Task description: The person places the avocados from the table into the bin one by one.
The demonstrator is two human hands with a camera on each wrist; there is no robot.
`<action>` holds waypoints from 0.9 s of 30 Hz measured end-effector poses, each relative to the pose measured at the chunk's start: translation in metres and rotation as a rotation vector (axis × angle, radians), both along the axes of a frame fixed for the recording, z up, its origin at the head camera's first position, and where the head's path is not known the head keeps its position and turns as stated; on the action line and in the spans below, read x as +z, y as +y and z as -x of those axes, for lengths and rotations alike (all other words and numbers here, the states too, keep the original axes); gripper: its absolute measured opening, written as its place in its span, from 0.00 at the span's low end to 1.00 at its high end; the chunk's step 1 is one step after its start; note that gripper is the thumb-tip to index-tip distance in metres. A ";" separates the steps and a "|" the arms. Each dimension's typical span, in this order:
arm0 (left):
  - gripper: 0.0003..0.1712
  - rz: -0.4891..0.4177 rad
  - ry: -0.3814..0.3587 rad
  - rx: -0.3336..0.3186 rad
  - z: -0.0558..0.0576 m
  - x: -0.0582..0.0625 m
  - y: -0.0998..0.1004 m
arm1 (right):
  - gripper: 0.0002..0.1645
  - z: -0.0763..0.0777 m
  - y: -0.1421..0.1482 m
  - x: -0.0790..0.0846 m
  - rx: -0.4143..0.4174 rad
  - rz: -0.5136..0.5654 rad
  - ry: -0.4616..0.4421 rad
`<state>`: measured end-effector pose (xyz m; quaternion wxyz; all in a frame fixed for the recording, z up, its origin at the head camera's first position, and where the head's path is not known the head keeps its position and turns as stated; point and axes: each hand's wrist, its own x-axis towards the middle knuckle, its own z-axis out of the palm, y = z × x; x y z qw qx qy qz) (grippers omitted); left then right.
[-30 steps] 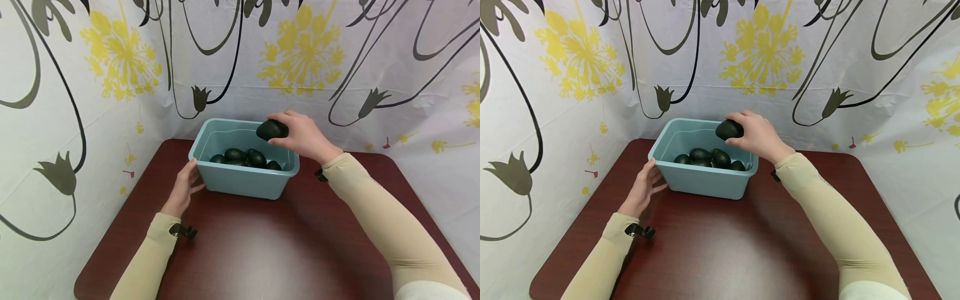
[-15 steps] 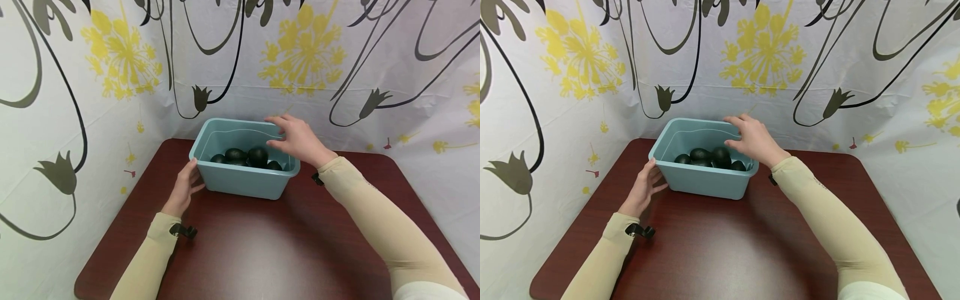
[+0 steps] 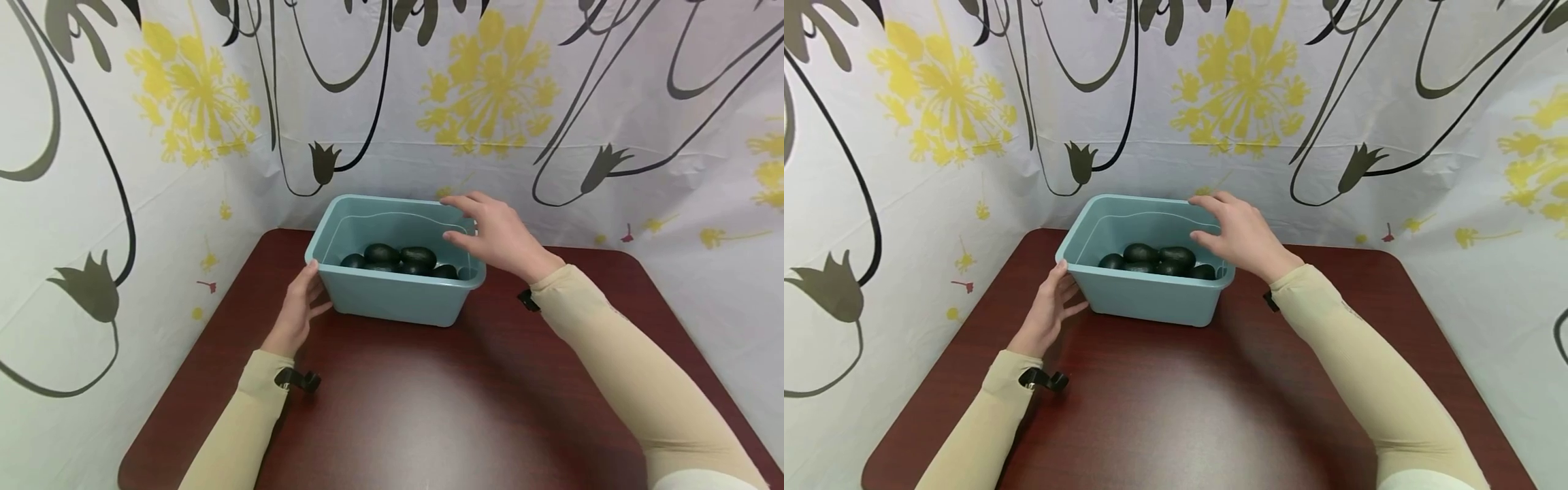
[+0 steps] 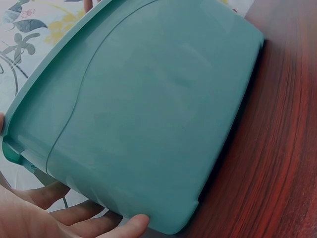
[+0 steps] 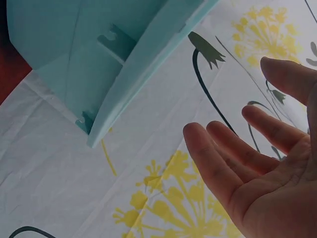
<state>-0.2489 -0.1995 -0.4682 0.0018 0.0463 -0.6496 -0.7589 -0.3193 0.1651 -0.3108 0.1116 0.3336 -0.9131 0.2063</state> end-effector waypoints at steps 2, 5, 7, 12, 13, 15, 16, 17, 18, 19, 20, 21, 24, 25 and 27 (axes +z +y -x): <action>0.43 -0.003 -0.001 -0.001 0.000 -0.001 0.000 | 0.36 -0.003 0.002 0.001 -0.002 0.002 0.008; 0.44 -0.012 0.002 -0.012 0.000 -0.002 0.000 | 0.36 -0.007 0.005 0.003 -0.013 0.000 0.014; 0.43 -0.014 0.006 -0.020 0.000 -0.002 -0.001 | 0.36 -0.009 0.007 0.004 -0.019 0.001 0.018; 0.41 -0.005 0.015 -0.033 0.000 0.000 -0.006 | 0.36 -0.015 0.009 0.003 -0.018 0.001 0.050; 0.40 -0.001 0.018 -0.036 -0.001 0.001 -0.007 | 0.36 -0.017 0.010 0.002 -0.016 -0.001 0.059; 0.39 0.016 0.024 -0.040 -0.002 0.002 -0.010 | 0.36 -0.020 0.010 0.002 -0.013 -0.001 0.074; 0.39 0.030 0.031 -0.041 -0.002 0.003 -0.012 | 0.36 -0.022 0.011 0.001 -0.012 0.000 0.079; 0.39 0.046 0.038 -0.042 -0.003 0.004 -0.013 | 0.36 -0.024 0.012 0.001 -0.011 0.001 0.081; 0.40 0.065 0.046 -0.044 -0.005 0.004 -0.015 | 0.36 -0.026 0.013 0.000 -0.011 0.000 0.083; 0.40 0.085 0.056 -0.046 -0.006 0.005 -0.017 | 0.36 -0.028 0.014 0.000 -0.010 0.003 0.085; 0.40 0.111 0.066 -0.046 -0.007 0.006 -0.019 | 0.36 -0.030 0.015 0.000 -0.010 0.005 0.085; 0.41 0.135 0.080 -0.045 -0.009 0.007 -0.020 | 0.36 -0.032 0.017 -0.001 -0.009 0.007 0.087; 0.40 0.227 0.130 -0.032 -0.014 0.012 -0.025 | 0.36 -0.039 0.022 -0.003 -0.010 0.015 0.093; 0.40 0.272 0.145 -0.024 -0.016 0.014 -0.027 | 0.36 -0.042 0.024 -0.004 -0.012 0.018 0.096; 0.39 0.395 0.178 0.009 -0.020 0.018 -0.030 | 0.36 -0.047 0.029 -0.005 -0.021 0.020 0.103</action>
